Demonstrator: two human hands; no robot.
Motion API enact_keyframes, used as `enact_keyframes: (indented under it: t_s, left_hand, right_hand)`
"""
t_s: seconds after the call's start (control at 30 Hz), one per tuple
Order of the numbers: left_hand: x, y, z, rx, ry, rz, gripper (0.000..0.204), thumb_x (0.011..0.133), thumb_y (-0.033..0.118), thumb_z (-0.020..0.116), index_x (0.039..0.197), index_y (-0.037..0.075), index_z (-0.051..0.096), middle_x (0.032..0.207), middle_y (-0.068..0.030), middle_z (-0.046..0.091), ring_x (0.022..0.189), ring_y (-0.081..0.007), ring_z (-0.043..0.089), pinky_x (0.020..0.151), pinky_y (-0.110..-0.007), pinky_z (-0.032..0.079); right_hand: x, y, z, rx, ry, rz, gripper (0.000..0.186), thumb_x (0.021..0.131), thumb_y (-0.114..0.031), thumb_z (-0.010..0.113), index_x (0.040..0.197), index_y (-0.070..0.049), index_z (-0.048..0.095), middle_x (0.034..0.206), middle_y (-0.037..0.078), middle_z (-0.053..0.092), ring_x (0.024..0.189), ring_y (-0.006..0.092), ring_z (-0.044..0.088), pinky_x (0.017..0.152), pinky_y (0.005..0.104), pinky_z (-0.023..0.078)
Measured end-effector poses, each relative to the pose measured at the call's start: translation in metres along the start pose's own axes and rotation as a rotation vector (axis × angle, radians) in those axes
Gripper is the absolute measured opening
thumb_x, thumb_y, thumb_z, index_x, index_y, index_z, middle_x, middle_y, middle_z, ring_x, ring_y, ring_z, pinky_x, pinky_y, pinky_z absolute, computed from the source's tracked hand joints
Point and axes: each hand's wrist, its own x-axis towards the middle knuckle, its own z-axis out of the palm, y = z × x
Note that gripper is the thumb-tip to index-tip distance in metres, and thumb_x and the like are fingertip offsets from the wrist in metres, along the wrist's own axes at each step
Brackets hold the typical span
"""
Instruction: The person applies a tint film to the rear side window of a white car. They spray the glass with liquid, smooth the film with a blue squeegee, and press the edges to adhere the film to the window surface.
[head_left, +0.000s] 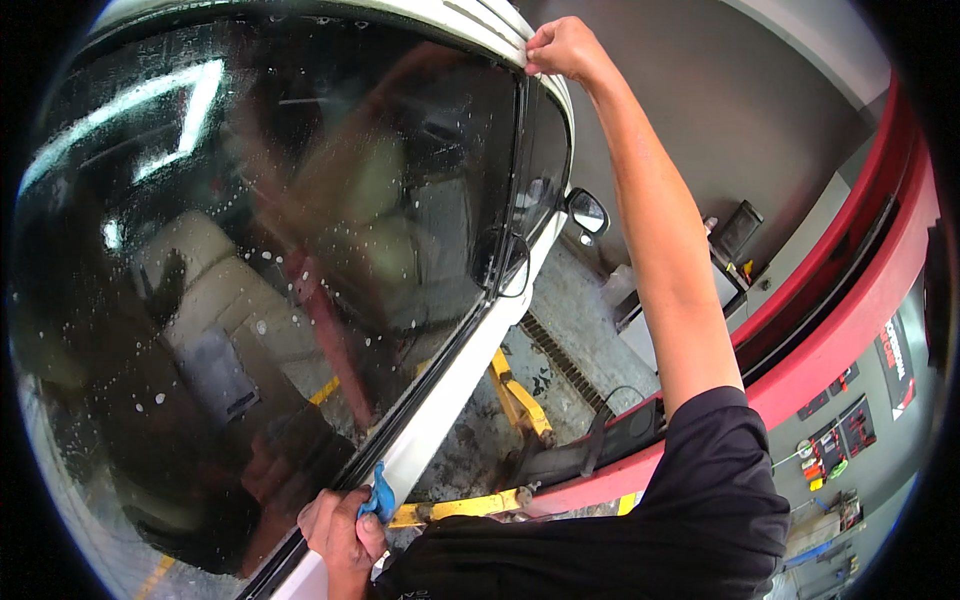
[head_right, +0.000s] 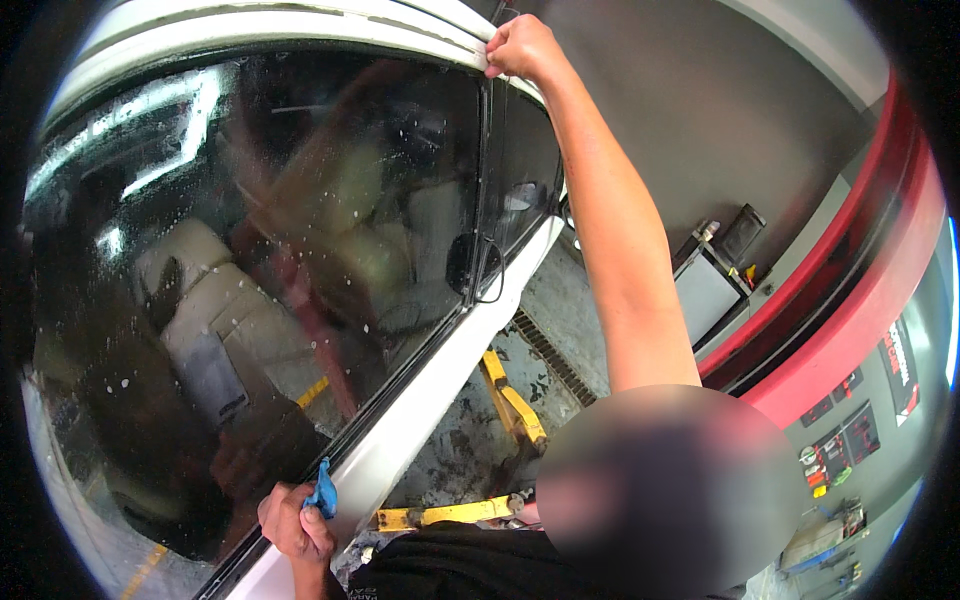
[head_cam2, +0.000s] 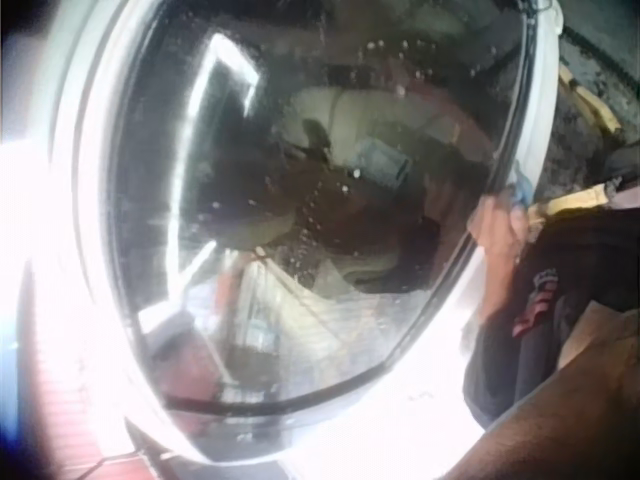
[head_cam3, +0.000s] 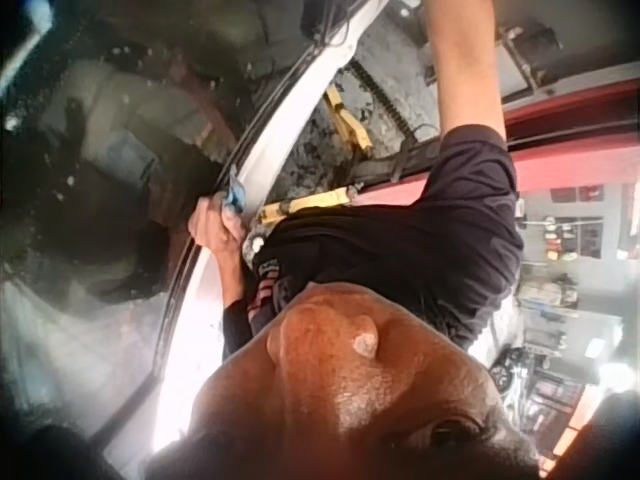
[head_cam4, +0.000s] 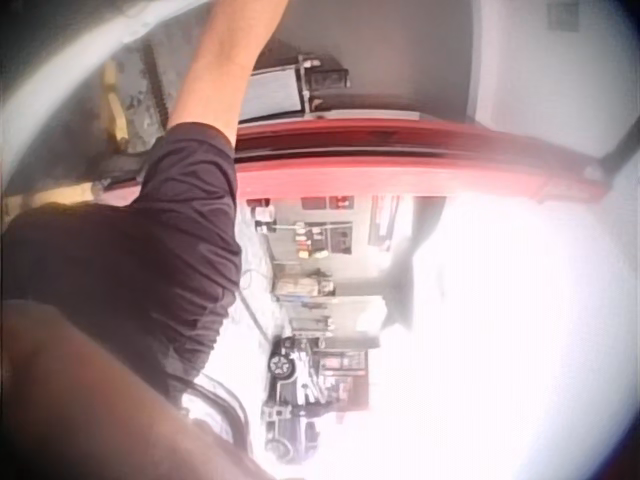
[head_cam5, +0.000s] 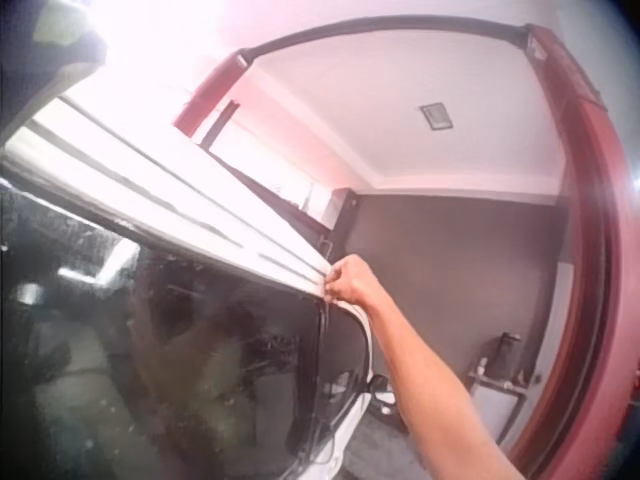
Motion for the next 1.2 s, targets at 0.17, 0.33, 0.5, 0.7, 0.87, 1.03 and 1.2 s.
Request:
enact_keyframes:
  t_s: [0.17,0.33,0.5,0.7,0.87,1.03,1.2]
  left_hand:
    - [0.000,0.001,0.000,0.058,-0.004,-0.008,0.034,0.101,0.027,0.052,0.087,0.000,0.066,0.072,-0.0139,0.061,0.059,-0.0309,0.056,0.060,-0.042,0.041]
    - [-0.004,0.000,-0.002,0.010,-0.020,-0.011,0.030,0.100,0.025,0.053,0.087,0.001,0.066,0.073,-0.0135,0.061,0.060,-0.0311,0.056,0.060,-0.042,0.041]
    - [-0.005,-0.002,-0.001,0.055,-0.036,-0.030,0.028,0.100,0.023,0.054,0.089,0.001,0.066,0.074,-0.0137,0.062,0.061,-0.0316,0.057,0.061,-0.042,0.042]
    - [-0.009,-0.006,-0.002,0.023,-0.024,0.016,0.025,0.099,0.022,0.057,0.092,0.000,0.067,0.073,-0.0122,0.062,0.059,-0.0298,0.058,0.057,-0.041,0.042]
    - [-0.014,-0.001,-0.002,0.028,-0.061,-0.067,0.028,0.101,0.024,0.054,0.091,0.001,0.066,0.076,-0.0134,0.063,0.064,-0.0316,0.058,0.065,-0.041,0.043]
    - [-0.016,-0.003,-0.002,0.045,-0.061,-0.077,0.027,0.100,0.024,0.054,0.090,0.001,0.066,0.075,-0.0133,0.061,0.064,-0.0316,0.057,0.065,-0.042,0.042]
    - [-0.013,-0.003,0.001,0.048,-0.030,-0.061,0.027,0.099,0.023,0.054,0.089,0.000,0.066,0.073,-0.0132,0.058,0.062,-0.0318,0.055,0.063,-0.042,0.040]
  right_hand:
    - [0.001,0.016,-0.008,0.204,-0.117,-0.035,0.012,0.089,-0.004,0.076,0.097,0.003,0.076,0.087,0.012,0.078,0.084,0.0180,0.078,0.068,0.0289,0.062]
    - [0.004,0.019,-0.005,0.203,-0.063,-0.040,0.009,0.088,-0.003,0.075,0.096,0.002,0.076,0.088,0.011,0.078,0.080,0.0176,0.078,0.070,0.0289,0.062]
    - [0.006,0.010,-0.002,-0.007,-0.002,-0.140,0.010,0.083,-0.004,0.076,0.091,0.000,0.077,0.082,0.009,0.078,0.077,0.0143,0.078,0.073,0.0269,0.057]
    - [0.010,0.023,-0.011,0.110,-0.127,-0.113,0.013,0.091,-0.006,0.074,0.098,0.005,0.073,0.089,0.013,0.076,0.082,0.0181,0.077,0.077,0.0300,0.062]
    - [0.009,0.018,-0.008,-0.067,-0.106,-0.211,0.014,0.092,-0.007,0.074,0.098,0.005,0.073,0.090,0.014,0.077,0.083,0.0188,0.077,0.080,0.0313,0.063]
    - [0.013,0.022,-0.013,0.008,-0.151,-0.164,0.009,0.090,-0.003,0.074,0.097,0.003,0.074,0.091,0.012,0.078,0.086,0.0182,0.077,0.082,0.0309,0.061]
    - [0.014,0.021,-0.004,-0.255,0.017,-0.298,0.011,0.084,-0.005,0.079,0.094,0.000,0.077,0.085,0.009,0.078,0.079,0.0158,0.077,0.076,0.0301,0.059]
